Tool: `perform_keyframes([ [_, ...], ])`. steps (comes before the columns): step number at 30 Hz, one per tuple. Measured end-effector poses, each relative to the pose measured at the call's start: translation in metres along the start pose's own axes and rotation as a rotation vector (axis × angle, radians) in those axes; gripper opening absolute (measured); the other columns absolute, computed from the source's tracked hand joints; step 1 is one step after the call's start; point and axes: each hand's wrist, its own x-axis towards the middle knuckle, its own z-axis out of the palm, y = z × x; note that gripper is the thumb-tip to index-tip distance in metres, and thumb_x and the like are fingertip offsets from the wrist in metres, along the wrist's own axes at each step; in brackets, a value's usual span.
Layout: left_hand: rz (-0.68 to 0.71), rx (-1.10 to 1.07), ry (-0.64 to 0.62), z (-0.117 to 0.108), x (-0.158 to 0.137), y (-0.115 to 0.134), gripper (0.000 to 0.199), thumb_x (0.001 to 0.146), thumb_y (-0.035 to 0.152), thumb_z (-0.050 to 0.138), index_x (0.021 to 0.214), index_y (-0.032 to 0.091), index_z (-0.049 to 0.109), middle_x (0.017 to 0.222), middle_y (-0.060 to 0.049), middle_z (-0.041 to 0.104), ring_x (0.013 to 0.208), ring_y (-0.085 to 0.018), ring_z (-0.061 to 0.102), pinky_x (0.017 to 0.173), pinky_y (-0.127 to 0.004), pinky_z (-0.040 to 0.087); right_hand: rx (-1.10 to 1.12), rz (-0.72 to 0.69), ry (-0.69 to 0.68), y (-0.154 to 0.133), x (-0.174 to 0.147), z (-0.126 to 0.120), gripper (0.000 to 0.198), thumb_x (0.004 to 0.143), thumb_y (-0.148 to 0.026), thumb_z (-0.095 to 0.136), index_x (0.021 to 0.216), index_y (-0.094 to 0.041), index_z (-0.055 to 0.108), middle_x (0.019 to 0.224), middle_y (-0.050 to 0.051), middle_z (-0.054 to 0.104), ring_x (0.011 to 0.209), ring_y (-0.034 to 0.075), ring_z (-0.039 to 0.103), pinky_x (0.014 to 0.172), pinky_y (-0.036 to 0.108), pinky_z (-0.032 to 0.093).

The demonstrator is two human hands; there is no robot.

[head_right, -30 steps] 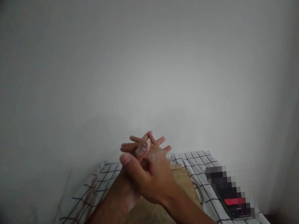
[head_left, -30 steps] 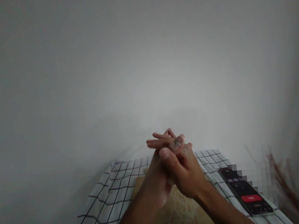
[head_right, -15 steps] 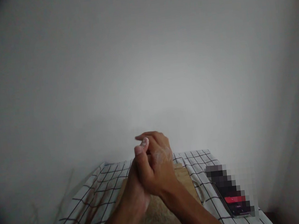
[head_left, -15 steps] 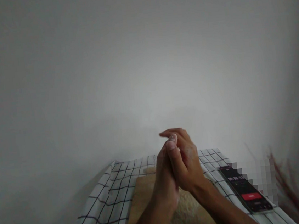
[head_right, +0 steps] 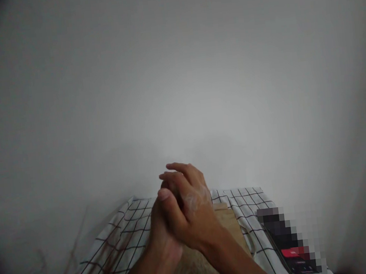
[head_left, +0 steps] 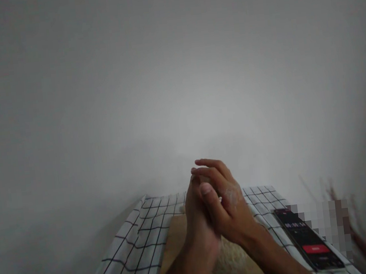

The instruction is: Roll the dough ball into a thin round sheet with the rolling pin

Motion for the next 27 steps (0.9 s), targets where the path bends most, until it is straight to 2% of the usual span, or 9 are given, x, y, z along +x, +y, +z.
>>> perform_keyframes([
  [5,-0.066,0.108,-0.149,0.008,-0.015,0.007,0.014,0.088,0.032,0.065,0.088,0.019,0.060,0.077,0.002,0.056,0.071,-0.011,0.052,0.064,-0.023,0.044,0.067,0.060,0.155,0.010,0.010,-0.016,0.029,0.104,-0.033,0.042,0.110,-0.023,0.069,0.122,0.008,0.066,0.121,0.023,0.059,0.105,0.045,0.045],
  [8,-0.079,0.060,-0.113,0.013,-0.021,0.008,0.016,0.086,0.030,0.070,0.090,0.019,0.058,0.075,0.004,0.053,0.067,-0.009,0.051,0.062,-0.021,0.042,0.109,0.067,0.185,0.011,0.011,-0.024,0.030,0.105,-0.035,0.041,0.109,-0.023,0.069,0.120,0.007,0.067,0.122,0.022,0.059,0.107,0.044,0.045],
  [11,-0.065,-0.044,-0.044,0.009,-0.020,0.006,0.023,0.084,0.032,0.072,0.099,0.020,0.058,0.080,0.003,0.057,0.070,-0.010,0.055,0.063,-0.022,0.045,0.078,0.022,0.099,0.007,0.007,-0.017,0.028,0.103,-0.035,0.044,0.111,-0.024,0.069,0.125,0.008,0.065,0.122,0.023,0.059,0.104,0.045,0.047],
  [14,-0.037,-0.048,-0.016,0.004,-0.017,0.009,0.020,0.086,0.034,0.068,0.096,0.019,0.059,0.082,0.001,0.059,0.075,-0.013,0.060,0.066,-0.024,0.049,-0.013,-0.015,0.007,0.003,0.003,-0.007,0.024,0.099,-0.032,0.051,0.111,-0.023,0.070,0.123,0.008,0.066,0.122,0.025,0.059,0.106,0.049,0.046],
  [17,-0.040,0.022,-0.067,0.005,-0.016,0.015,0.020,0.087,0.036,0.065,0.097,0.019,0.061,0.088,-0.001,0.064,0.083,-0.017,0.064,0.073,-0.028,0.053,-0.008,0.036,0.021,0.003,0.004,-0.007,0.025,0.101,-0.034,0.049,0.108,-0.024,0.070,0.122,0.008,0.067,0.120,0.024,0.060,0.104,0.048,0.049],
  [20,-0.038,0.060,-0.126,0.010,-0.015,0.022,0.025,0.087,0.032,0.065,0.109,0.022,0.063,0.106,-0.004,0.069,0.100,-0.022,0.067,0.083,-0.032,0.055,0.058,0.101,0.016,0.006,0.006,-0.014,0.029,0.102,-0.039,0.048,0.117,-0.026,0.068,0.135,0.008,0.062,0.124,0.024,0.059,0.101,0.047,0.052],
  [24,-0.069,-0.007,-0.199,0.006,-0.012,0.028,0.028,0.089,0.034,0.064,0.116,0.025,0.066,0.127,-0.005,0.066,0.125,-0.026,0.058,0.103,-0.038,0.049,0.091,0.060,-0.081,0.010,0.004,-0.018,0.040,0.101,-0.049,0.049,0.132,-0.028,0.062,0.147,0.007,0.056,0.141,0.028,0.045,0.118,0.058,0.032],
  [25,-0.111,-0.025,-0.212,0.003,-0.010,0.028,0.030,0.089,0.037,0.065,0.116,0.025,0.067,0.129,-0.006,0.066,0.128,-0.027,0.057,0.106,-0.040,0.047,0.098,0.045,-0.134,0.010,0.003,-0.018,0.042,0.101,-0.051,0.047,0.133,-0.027,0.062,0.146,0.007,0.057,0.142,0.029,0.044,0.120,0.060,0.028],
  [27,-0.228,-0.053,-0.246,-0.002,-0.007,0.027,0.037,0.089,0.047,0.066,0.119,0.025,0.067,0.128,-0.009,0.067,0.129,-0.030,0.058,0.109,-0.046,0.046,0.102,0.027,-0.253,0.007,0.002,-0.017,0.048,0.101,-0.056,0.043,0.131,-0.025,0.064,0.141,0.008,0.061,0.140,0.030,0.047,0.119,0.062,0.027],
])
